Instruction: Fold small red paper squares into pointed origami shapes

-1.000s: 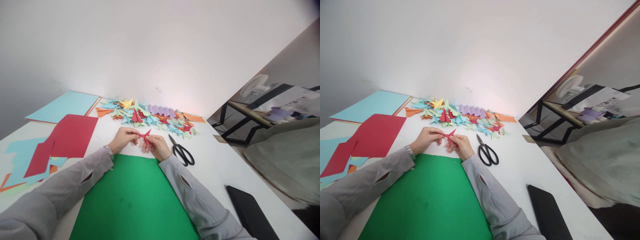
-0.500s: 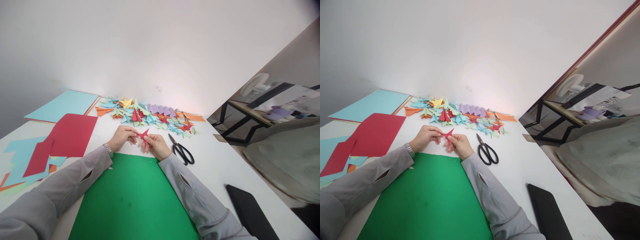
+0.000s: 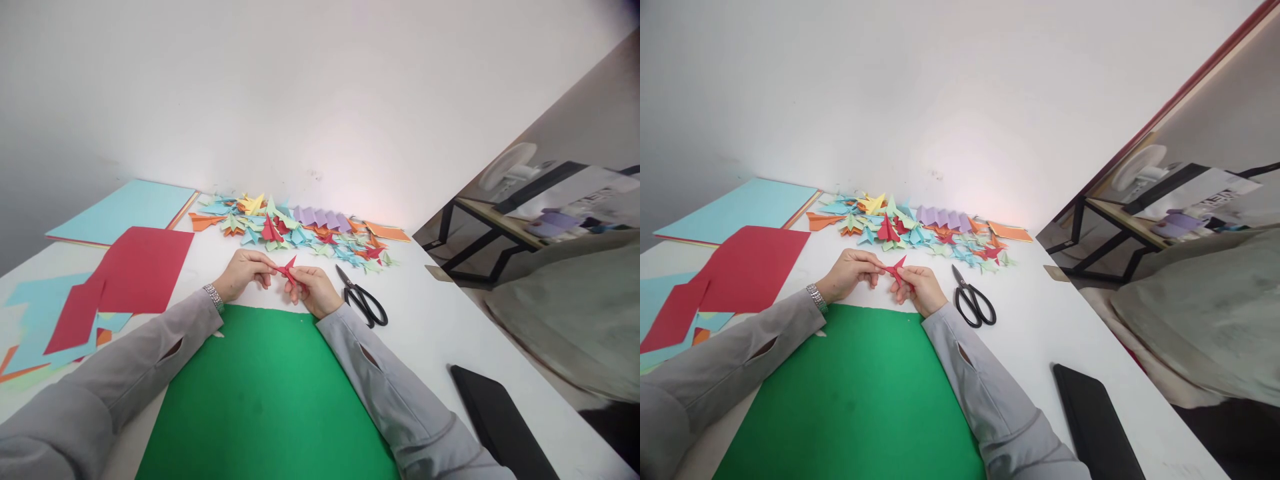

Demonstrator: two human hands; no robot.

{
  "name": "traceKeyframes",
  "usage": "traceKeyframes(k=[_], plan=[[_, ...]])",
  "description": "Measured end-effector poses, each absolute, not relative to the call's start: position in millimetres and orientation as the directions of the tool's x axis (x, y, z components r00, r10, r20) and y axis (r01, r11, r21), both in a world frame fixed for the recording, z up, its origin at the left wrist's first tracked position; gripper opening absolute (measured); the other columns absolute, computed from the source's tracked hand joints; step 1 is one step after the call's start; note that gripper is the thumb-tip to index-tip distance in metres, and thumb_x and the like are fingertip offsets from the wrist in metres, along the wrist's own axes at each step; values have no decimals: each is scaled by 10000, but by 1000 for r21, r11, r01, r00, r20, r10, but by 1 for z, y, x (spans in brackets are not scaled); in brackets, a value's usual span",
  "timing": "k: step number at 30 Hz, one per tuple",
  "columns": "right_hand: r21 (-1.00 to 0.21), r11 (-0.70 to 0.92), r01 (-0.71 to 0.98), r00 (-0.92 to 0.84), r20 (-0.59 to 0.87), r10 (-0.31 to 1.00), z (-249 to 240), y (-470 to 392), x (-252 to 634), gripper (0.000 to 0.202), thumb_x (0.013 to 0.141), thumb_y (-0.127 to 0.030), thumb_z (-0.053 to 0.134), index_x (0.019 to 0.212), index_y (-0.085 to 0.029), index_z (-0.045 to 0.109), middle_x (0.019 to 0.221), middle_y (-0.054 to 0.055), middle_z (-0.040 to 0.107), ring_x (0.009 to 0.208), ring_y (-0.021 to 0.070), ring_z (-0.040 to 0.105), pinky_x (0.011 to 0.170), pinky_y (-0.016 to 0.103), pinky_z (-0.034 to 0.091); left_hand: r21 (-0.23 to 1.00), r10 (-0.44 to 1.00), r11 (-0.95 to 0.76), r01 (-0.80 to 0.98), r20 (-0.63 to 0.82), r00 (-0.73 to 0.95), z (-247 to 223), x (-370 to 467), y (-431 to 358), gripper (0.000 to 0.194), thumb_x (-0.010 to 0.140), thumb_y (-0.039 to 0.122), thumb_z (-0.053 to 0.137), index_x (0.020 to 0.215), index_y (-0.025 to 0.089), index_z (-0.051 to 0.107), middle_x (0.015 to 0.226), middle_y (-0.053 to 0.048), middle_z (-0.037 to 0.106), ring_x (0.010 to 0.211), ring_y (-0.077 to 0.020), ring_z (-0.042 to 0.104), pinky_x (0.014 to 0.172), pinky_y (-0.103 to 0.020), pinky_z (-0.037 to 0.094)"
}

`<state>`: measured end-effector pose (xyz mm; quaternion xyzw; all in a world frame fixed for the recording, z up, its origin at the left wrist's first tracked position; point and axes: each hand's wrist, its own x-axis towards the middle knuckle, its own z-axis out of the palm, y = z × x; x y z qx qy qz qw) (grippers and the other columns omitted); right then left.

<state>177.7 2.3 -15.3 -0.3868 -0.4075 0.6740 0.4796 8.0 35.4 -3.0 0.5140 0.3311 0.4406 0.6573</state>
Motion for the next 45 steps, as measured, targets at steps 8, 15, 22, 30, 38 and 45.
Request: traceKeyframes(k=[8, 15, 22, 30, 38, 45], plan=[[-936, -179, -302, -281, -92, 955, -18, 2, 177, 289, 685, -367, 734, 581, -126, 612, 489, 35, 653, 306, 77, 500, 308, 165, 406, 980, 920, 32, -195, 47, 389, -4, 8, 35, 28, 557, 135, 678, 552, 107, 682, 473, -36, 606, 365, -111, 521, 358, -227, 409], [-928, -133, -347, -210, -62, 976, -17, 1, 176, 318, 637, -420, 771, 634, -138, 623, 499, 19, 656, 335, 79, 516, 341, 173, 431, 973, 934, -30, -230, 109, 339, -5, 6, 35, 283, 612, 215, 742, 877, 121, 708, 572, -14, 646, 439, -119, 575, 425, -240, 472], [-928, -148, -341, -212, -78, 974, -19, 3, 178, 286, 684, -394, 743, 654, -137, 623, 507, 22, 661, 331, 80, 518, 329, 171, 422, 987, 929, -74, -146, 121, 351, -6, 5, 35, 214, 645, 254, 737, 791, 107, 687, 473, -15, 615, 415, -115, 568, 450, -230, 473], [-925, -160, -345, -218, -87, 972, -19, 4, 177, 266, 691, -376, 739, 665, -135, 630, 514, 21, 662, 334, 80, 522, 335, 173, 437, 979, 941, -120, -164, 164, 294, -5, 8, 35, 96, 631, 194, 702, 690, 119, 696, 493, -8, 607, 408, -107, 555, 424, -226, 453], [-922, -167, -348, -209, -98, 973, -19, 4, 178, 257, 661, -357, 752, 654, -127, 639, 508, 27, 664, 321, 79, 517, 311, 162, 414, 980, 950, -110, -169, 153, 273, -5, 11, 33, 61, 629, 166, 671, 659, 119, 697, 512, 1, 589, 378, -95, 533, 385, -221, 430], [-918, -165, -359, -210, -93, 973, -17, 3, 177, 254, 661, -352, 755, 633, -130, 634, 495, 19, 661, 314, 73, 517, 308, 151, 408, 975, 941, -171, -140, 203, 272, -2, 11, 32, 45, 624, 165, 677, 619, 121, 676, 546, 19, 559, 385, -85, 544, 387, -213, 445]])
